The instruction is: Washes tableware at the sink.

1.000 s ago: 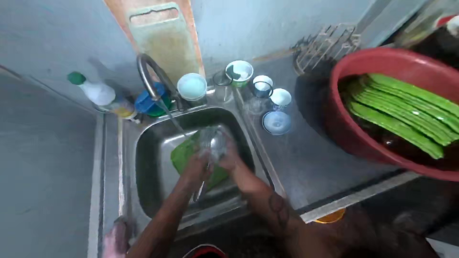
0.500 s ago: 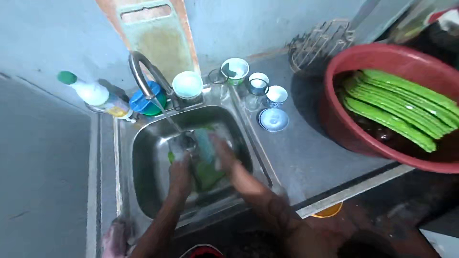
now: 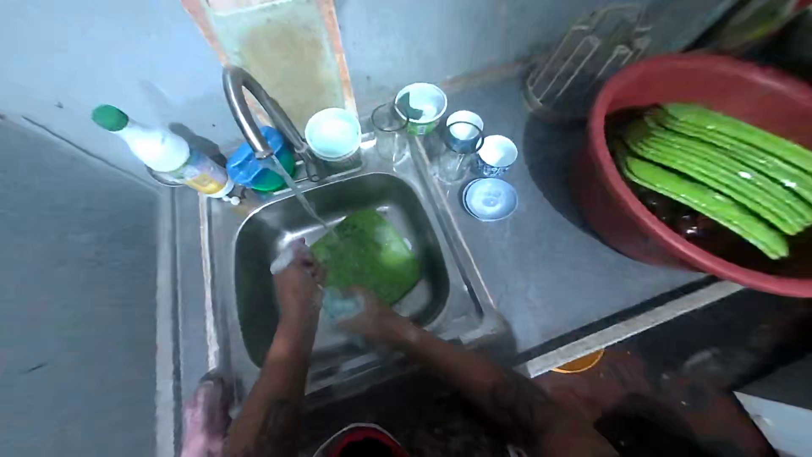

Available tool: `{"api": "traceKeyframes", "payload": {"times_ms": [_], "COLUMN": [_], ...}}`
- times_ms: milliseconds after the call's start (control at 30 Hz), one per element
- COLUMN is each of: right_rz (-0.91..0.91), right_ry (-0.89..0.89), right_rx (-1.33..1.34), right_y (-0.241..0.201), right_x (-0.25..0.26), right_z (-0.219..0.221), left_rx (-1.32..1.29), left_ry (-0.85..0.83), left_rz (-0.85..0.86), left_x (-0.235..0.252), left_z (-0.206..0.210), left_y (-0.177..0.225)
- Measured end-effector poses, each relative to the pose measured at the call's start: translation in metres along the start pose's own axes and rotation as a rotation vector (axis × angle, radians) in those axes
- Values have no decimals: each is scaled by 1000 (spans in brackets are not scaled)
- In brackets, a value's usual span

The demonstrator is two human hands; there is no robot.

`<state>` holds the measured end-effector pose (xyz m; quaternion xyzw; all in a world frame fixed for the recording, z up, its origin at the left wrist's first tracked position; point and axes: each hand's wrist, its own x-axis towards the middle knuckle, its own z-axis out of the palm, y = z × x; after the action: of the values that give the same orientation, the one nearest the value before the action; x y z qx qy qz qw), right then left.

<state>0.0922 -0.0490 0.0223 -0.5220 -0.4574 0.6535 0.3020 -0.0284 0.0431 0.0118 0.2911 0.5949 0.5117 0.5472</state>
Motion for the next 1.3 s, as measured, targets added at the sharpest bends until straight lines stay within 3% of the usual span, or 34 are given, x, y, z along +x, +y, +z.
{"api": "traceKeyframes", "payload": {"times_ms": [133, 267, 500, 700, 833, 967, 1100, 1167, 1233, 1300], "right_rz": [-4, -91, 93, 41, 43, 49, -42, 36, 70, 82], "right_ry": [117, 272, 176, 290, 375, 479, 711, 759, 816, 867], "right_rx": [-421, -316, -497, -428, -392, -613, -750, -749, -740, -711], "right_y": [-7, -2, -7, -4, -12, -16, 5, 15, 32, 50], "right_x": [2, 22, 7, 15, 26, 5, -36, -65, -92, -114], "right_z": [-18, -30, -41, -42, -50, -74, -117, -141, -161, -172], "left_rx": [-150, -57, -93, -33, -39, 159, 189, 310, 728, 1204], "left_ry": [-80, -128, -180, -189, -315, -489, -478, -384, -326, -403], "left_rz": [-136, -238, -365, -193, -319, -345, -246, -184, -76, 7], "left_x": [4, -1, 39, 55, 49, 47, 55, 66, 82, 101], "left_z": [29, 54, 48, 50, 56, 54, 42, 30, 12, -13], "left_y": [-3, -1, -3, 12, 16, 31, 40, 28, 7, -22]}}
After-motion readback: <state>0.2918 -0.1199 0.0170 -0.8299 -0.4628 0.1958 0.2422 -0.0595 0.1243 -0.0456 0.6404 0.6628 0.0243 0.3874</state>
